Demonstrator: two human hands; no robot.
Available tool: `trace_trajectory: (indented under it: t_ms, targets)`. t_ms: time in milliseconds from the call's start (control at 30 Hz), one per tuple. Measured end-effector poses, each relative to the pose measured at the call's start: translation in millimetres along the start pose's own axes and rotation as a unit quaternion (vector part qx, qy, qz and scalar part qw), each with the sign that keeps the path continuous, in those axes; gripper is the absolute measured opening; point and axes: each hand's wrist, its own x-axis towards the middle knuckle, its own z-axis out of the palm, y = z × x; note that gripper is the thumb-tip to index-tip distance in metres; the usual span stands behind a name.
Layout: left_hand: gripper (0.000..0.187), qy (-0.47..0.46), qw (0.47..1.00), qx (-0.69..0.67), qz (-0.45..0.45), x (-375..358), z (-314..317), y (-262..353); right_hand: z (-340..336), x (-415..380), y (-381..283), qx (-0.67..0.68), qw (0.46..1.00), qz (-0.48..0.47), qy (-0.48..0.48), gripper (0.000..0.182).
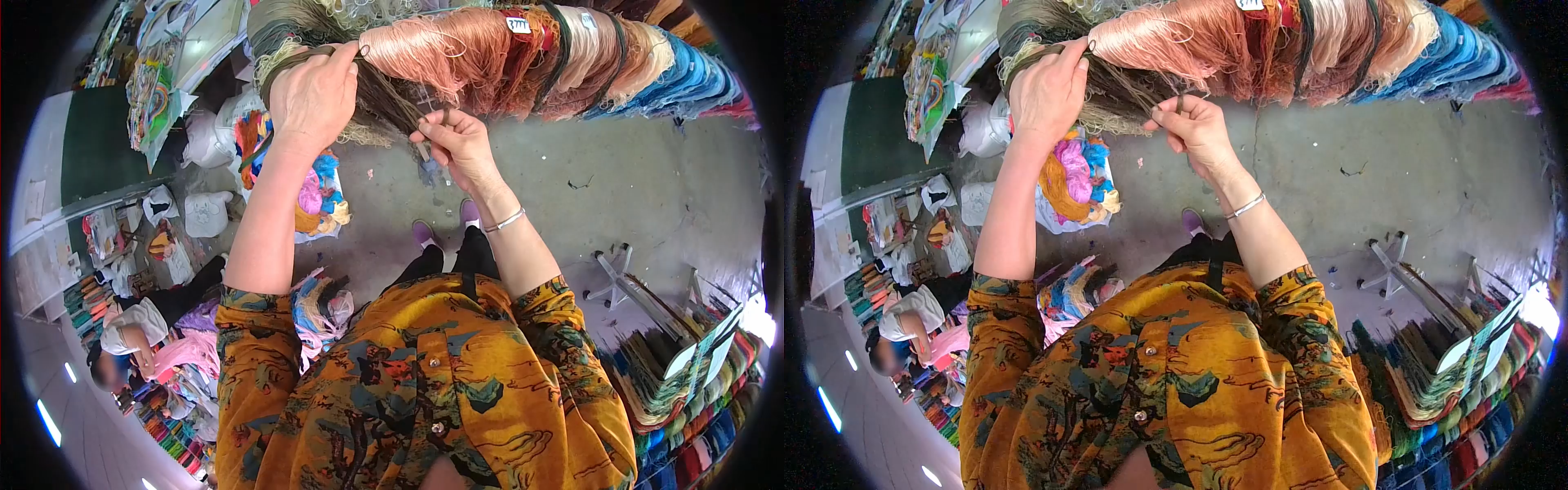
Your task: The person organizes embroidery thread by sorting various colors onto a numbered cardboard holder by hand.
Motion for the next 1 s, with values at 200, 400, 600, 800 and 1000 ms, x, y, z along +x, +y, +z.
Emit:
trace_trajectory:
  t_ms: [200, 400, 600, 800, 1000]
  targets:
    - [0.024, -0.016, 1.0, 0.017, -0.004, 1.0, -2.6, 1.9, -0.7, -1.2, -2.2, 0.018, 1.0, 0.009, -0.005, 0.002]
    - [0.024, -0.016, 1.0, 0.015, -0.007, 0.9, -2.6, 2.2, 1.8, -6.7, -6.4, 0.037, 0.999, -0.004, 0.001, 0.005]
    - [0.025, -0.013, 1.0, 0.014, -0.005, 1.1, -2.6, 2.2, -5.7, -11.0, -2.9, 0.027, 0.999, -0.035, 0.03, 0.009]
    - [0.024, -0.022, 1.0, 0.007, -0.011, 1.5, -2.5, 1.7, -19.4, -30.5, -7.5, 0.0, 0.997, -0.062, 0.046, 0.006]
    - [0.024, 0.009, 1.0, -0.008, -0.004, 0.0, 1.8, -2.0, -24.9, -40.2, -23.1, -0.375, 0.88, -0.273, 0.106, 0.008]
